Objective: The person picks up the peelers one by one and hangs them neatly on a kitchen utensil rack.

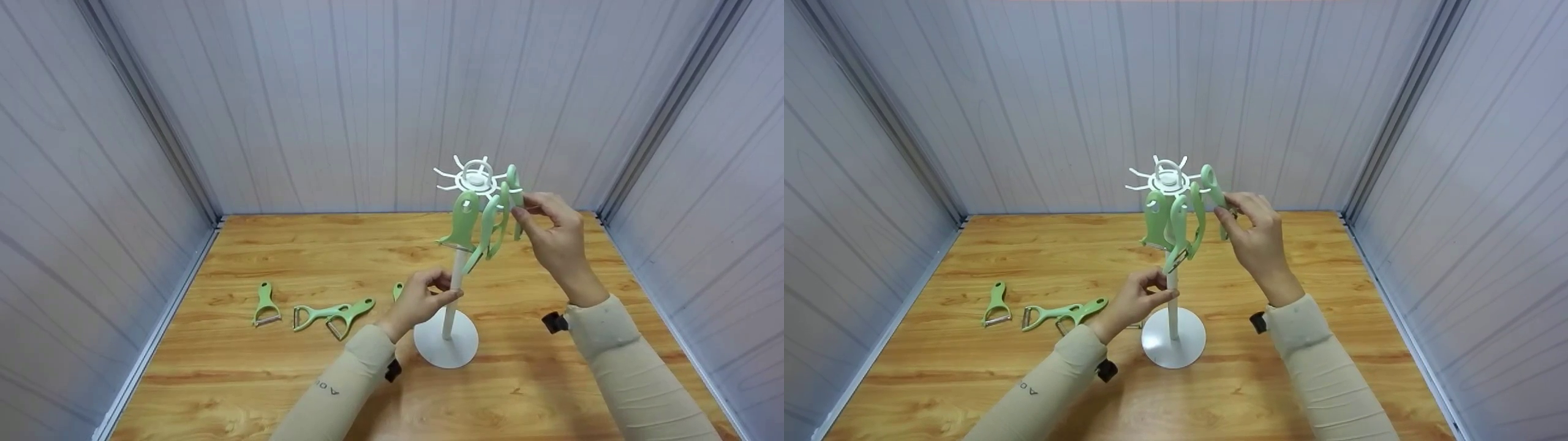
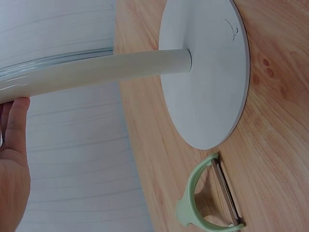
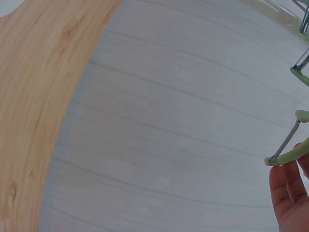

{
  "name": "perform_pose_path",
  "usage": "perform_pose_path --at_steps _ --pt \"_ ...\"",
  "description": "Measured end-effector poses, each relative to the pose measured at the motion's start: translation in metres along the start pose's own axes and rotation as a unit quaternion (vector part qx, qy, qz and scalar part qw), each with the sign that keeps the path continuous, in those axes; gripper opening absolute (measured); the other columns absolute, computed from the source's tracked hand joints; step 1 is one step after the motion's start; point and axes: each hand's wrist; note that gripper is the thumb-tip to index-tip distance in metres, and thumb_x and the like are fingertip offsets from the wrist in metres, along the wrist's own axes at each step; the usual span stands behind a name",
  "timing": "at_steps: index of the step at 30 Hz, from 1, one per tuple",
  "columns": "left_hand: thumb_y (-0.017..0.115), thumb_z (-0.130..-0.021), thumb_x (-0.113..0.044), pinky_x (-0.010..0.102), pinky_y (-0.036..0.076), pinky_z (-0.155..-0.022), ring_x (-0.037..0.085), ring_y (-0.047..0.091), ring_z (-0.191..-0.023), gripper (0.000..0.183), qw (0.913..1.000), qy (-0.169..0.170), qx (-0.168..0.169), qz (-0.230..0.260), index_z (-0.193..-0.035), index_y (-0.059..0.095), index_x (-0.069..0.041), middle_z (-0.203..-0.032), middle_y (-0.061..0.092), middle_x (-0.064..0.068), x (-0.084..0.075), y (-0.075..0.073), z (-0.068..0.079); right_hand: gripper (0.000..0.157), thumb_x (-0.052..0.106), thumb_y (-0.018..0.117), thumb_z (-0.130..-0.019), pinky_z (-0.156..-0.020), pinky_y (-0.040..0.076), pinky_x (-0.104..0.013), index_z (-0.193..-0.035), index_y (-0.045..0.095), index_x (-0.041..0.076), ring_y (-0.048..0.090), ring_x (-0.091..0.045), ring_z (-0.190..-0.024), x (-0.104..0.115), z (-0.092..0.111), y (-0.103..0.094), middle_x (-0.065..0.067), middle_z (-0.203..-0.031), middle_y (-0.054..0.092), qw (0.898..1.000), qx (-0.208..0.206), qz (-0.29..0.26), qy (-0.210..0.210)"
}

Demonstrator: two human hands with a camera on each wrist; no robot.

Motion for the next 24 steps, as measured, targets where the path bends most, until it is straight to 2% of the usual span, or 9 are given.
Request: perform_pose_path --at_steps 5,14,21,24 --pt "0.080 -0.101 -0.016 0.023 0.060 -0.077 0.008 0.072 -0.091 0.015 1.0000 0.004 0.002 -0.002 -0.113 0.078 -0.007 -0.103 0.081 0.011 0.0000 -0.0004 -0.0005 0.019 -0.010 0.076 -0.095 -0.095 0.055 -0.014 -0.113 0.079 -0.006 0.064 0.004 -0.106 0.0004 -0.0003 0.0028 -0.023 -0.105 0.076 1.000 0.001 0.001 -0.012" --pt "0.079 -0.101 -0.015 0.025 0.060 -0.081 0.010 0.072 -0.092 0.020 0.9999 0.009 0.005 -0.005 -0.115 0.077 -0.001 -0.104 0.080 0.011 0.0005 0.0001 -0.0005 0.021 -0.004 0.079 -0.095 -0.096 0.056 -0.018 -0.116 0.080 -0.003 0.066 0.003 -0.109 0.0027 -0.0009 0.0067 -0.015 -0.111 0.079 1.000 0.004 -0.012 -0.022" --pt "0.079 -0.101 -0.014 0.035 0.061 -0.089 0.014 0.074 -0.094 0.017 0.9997 0.022 0.004 -0.009 -0.114 0.078 -0.003 -0.104 0.081 0.011 0.0011 0.0008 -0.0021 0.023 -0.006 0.078 -0.095 -0.097 0.055 -0.017 -0.117 0.080 -0.003 0.066 0.002 -0.109 0.0035 -0.0011 0.0090 -0.019 -0.111 0.079 0.999 0.013 -0.003 -0.030" --pt "0.079 -0.101 -0.014 0.034 0.062 -0.087 0.014 0.074 -0.093 0.017 0.9996 0.026 0.003 -0.009 -0.113 0.078 -0.003 -0.104 0.081 0.011 0.0010 0.0011 -0.0028 0.025 -0.008 0.077 -0.095 -0.098 0.055 -0.017 -0.119 0.079 -0.004 0.066 0.002 -0.109 0.0019 0.0000 0.0085 -0.022 -0.112 0.079 0.999 0.021 0.004 -0.031"
Point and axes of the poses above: each hand's wrist, its own z-axis away from the middle knuckle, its own y-axis out of the palm, x = y × z
